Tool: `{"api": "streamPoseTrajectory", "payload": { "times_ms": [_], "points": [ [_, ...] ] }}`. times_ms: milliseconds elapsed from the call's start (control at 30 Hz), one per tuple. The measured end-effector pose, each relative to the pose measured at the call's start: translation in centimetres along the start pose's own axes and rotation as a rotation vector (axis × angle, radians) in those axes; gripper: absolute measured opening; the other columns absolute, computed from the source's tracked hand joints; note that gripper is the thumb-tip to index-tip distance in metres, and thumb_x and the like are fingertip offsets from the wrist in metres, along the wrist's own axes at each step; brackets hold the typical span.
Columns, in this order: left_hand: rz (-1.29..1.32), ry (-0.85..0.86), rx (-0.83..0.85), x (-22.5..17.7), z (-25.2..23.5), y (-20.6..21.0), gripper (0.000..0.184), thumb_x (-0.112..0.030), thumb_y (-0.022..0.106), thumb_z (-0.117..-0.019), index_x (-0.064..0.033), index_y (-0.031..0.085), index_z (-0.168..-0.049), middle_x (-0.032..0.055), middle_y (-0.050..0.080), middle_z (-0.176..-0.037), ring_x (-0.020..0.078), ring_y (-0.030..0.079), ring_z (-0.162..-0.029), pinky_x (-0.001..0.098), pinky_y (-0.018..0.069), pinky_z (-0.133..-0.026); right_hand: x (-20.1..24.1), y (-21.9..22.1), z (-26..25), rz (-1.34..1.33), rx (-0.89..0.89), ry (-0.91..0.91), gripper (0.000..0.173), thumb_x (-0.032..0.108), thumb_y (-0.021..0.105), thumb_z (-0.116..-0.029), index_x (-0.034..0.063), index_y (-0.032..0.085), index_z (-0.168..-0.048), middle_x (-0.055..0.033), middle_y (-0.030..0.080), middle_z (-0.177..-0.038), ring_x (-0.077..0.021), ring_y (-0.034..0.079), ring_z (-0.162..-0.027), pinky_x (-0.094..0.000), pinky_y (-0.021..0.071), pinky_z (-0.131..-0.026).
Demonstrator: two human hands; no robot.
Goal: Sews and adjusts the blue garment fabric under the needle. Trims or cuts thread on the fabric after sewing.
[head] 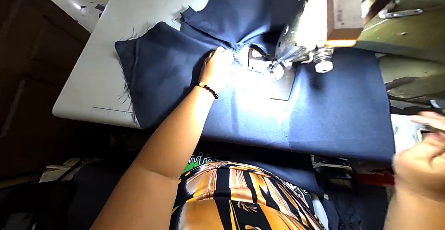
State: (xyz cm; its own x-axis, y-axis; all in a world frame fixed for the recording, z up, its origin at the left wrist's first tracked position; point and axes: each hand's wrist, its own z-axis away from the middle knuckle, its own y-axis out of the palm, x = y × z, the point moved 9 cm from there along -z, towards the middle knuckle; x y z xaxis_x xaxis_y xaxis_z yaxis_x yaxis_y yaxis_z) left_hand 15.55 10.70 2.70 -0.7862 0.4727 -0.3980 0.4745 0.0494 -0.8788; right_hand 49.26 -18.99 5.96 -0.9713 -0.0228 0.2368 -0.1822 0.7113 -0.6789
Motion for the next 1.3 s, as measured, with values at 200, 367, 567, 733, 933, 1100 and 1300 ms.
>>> {"api": "streamPoseTrajectory", "payload": {
  "times_ms": [200, 367, 567, 733, 933, 1100, 1300],
  "points": [
    [0.167, -0.057, 0.047, 0.5, 0.2, -0.7, 0.027, -0.014, 0.053, -0.1029, -0.0043, 0.074, -0.116, 0.0156, 0.072, -0.113, 0.0278, 0.069, -0.108, 0.047, 0.0526, -0.098, 16.4, 13.0, -6.1, -0.055, 0.649, 0.059, 0.03, 0.021, 0.048, -0.1059, 0.0075, 0.065, -0.127, -0.0169, 0.071, -0.105, -0.0375, 0.072, -0.089, -0.0599, 0.0554, -0.071],
    [0.076, 0.067, 0.021, -0.3, 0.6, -0.4, 0.025, -0.027, 0.069, -0.0953, -0.0059, 0.078, -0.104, 0.0132, 0.071, -0.103, 0.0253, 0.069, -0.102, 0.0414, 0.0542, -0.094, 19.2, 19.0, -9.5, 0.075, 0.759, 0.046, 0.027, 0.029, 0.052, -0.1066, 0.0047, 0.058, -0.118, -0.0196, 0.066, -0.089, -0.0411, 0.07, -0.079, -0.0554, 0.0539, -0.061],
    [0.087, 0.096, -0.005, -0.5, 0.6, -0.2, 0.02, -0.015, 0.058, -0.0979, -0.0038, 0.074, -0.097, 0.0132, 0.07, -0.098, 0.0266, 0.069, -0.101, 0.0431, 0.0541, -0.092, 19.7, 21.0, -10.7, 0.122, 0.764, 0.064, 0.029, 0.03, 0.051, -0.1064, 0.0069, 0.062, -0.12, -0.021, 0.067, -0.097, -0.0446, 0.069, -0.088, -0.0579, 0.0535, -0.063],
    [0.078, 0.052, 0.024, -0.5, 0.3, -0.4, 0.026, -0.014, 0.048, -0.1041, -0.0012, 0.07, -0.107, 0.016, 0.072, -0.106, 0.0286, 0.07, -0.107, 0.0451, 0.0525, -0.097, 20.0, 21.5, -11.0, 0.1, 0.727, 0.036, 0.03, 0.031, 0.05, -0.1064, 0.0048, 0.062, -0.116, -0.0204, 0.067, -0.097, -0.0442, 0.069, -0.091, -0.058, 0.0542, -0.065],
    [0.136, -0.002, 0.013, -0.1, 0.3, -0.6, 0.024, -0.015, 0.049, -0.1045, -0.0021, 0.068, -0.11, 0.015, 0.072, -0.1, 0.0279, 0.07, -0.102, 0.0451, 0.0534, -0.093, 20.6, 22.0, -11.6, 0.103, 0.714, 0.015, 0.027, 0.028, 0.051, -0.1062, 0.0041, 0.061, -0.113, -0.0187, 0.067, -0.088, -0.0425, 0.07, -0.086, -0.0584, 0.0521, -0.069],
    [0.153, -0.001, 0.002, 0.0, 0.3, -0.7, 0.024, -0.015, 0.049, -0.1045, -0.003, 0.069, -0.109, 0.0137, 0.073, -0.1, 0.0268, 0.071, -0.1, 0.0453, 0.0535, -0.091, 21.2, 22.8, -11.8, 0.102, 0.679, -0.043, 0.029, 0.028, 0.047, -0.1071, 0.0026, 0.06, -0.116, -0.0191, 0.066, -0.083, -0.043, 0.07, -0.08, -0.0577, 0.0523, -0.066],
    [0.141, 0.025, 0.004, -0.3, 0.4, -0.8, 0.024, -0.015, 0.05, -0.105, -0.0023, 0.069, -0.11, 0.0154, 0.073, -0.102, 0.0275, 0.071, -0.102, 0.045, 0.0534, -0.093, 22.1, 22.7, -12.1, 0.07, 0.594, -0.099, 0.027, 0.025, 0.045, -0.1078, 0.0037, 0.062, -0.112, -0.0167, 0.064, -0.076, -0.0416, 0.069, -0.073, -0.0554, 0.0503, -0.057]
  ]
}}
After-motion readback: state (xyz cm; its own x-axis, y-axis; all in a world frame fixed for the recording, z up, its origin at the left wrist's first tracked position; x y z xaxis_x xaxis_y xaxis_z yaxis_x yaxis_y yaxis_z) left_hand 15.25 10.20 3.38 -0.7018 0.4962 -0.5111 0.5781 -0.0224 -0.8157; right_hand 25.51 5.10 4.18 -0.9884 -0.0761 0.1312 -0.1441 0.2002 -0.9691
